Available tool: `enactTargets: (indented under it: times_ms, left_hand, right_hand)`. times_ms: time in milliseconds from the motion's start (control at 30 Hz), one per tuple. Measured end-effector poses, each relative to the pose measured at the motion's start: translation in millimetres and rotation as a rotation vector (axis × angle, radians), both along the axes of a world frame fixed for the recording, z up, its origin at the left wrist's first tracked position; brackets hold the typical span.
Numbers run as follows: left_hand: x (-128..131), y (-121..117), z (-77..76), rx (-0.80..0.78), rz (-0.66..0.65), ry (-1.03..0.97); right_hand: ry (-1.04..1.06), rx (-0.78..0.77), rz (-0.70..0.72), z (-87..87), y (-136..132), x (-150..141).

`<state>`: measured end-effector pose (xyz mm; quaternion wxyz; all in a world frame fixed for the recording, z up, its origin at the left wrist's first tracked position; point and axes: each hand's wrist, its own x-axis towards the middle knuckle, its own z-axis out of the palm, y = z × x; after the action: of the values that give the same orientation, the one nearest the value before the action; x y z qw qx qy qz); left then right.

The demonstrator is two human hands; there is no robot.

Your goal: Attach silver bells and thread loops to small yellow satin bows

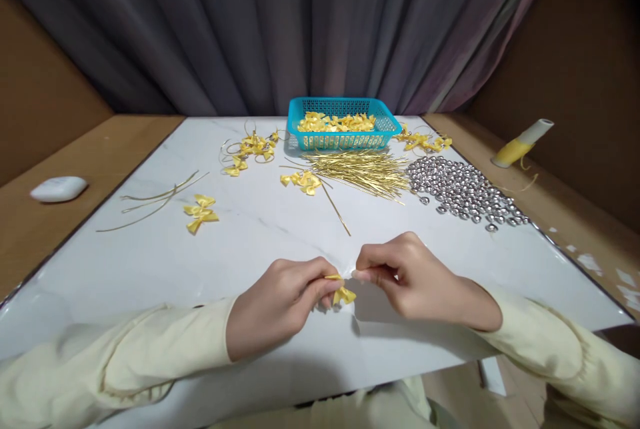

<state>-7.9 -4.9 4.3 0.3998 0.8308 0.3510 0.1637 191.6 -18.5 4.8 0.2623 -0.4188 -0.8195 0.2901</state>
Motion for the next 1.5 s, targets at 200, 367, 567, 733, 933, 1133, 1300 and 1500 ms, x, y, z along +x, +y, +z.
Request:
enactTargets:
  times_ms: [200, 367, 567, 733, 933, 1133, 1300, 1500]
  left_hand:
    - [3.0, 0.6, 1.2, -0.129, 0.049, 0.0]
    - [4.3, 1.9, 3.0, -0.351, 0.096, -0.043]
    - [5.4, 3.0, 2.7, -0.425, 0.122, -0.081]
    - [3.8, 2.9, -0.9, -0.313, 0.121, -0.055]
    - [3.6, 2.1, 0.3, -0.307, 0.136, -0.042]
    - [4.6, 2.5, 0.4, -0.29, 0.141, -0.041]
    - [3.9, 2.2, -1.5, -0.316, 0.149, -0.057]
    - [4.8, 4.3, -2.4, -0.381, 0.138, -0.127]
  right_hand:
    - [-0.046, 0.091, -0.006, -3.2, -4.1, -1.8]
    - [-0.008, 0.077, -0.033, -6.8, -4.4, -3.3]
    - [-0.007, 0.155, -0.031, -4.3, -4.1, -0.6]
    - [0.009, 0.127, -0.045, 2.8, -3.8, 3.8]
    - [0.005, 0.076, -0.035, -2.2, -5.1, -0.1]
    - [-0.008, 0.038, -0.066, -2.5, -4.0, -0.9]
    - [-0.004, 0.042, -0.087, -2.9, -3.3, -1.8]
    - [0.01, 0.047, -0.102, -4.0, -2.0, -1.7]
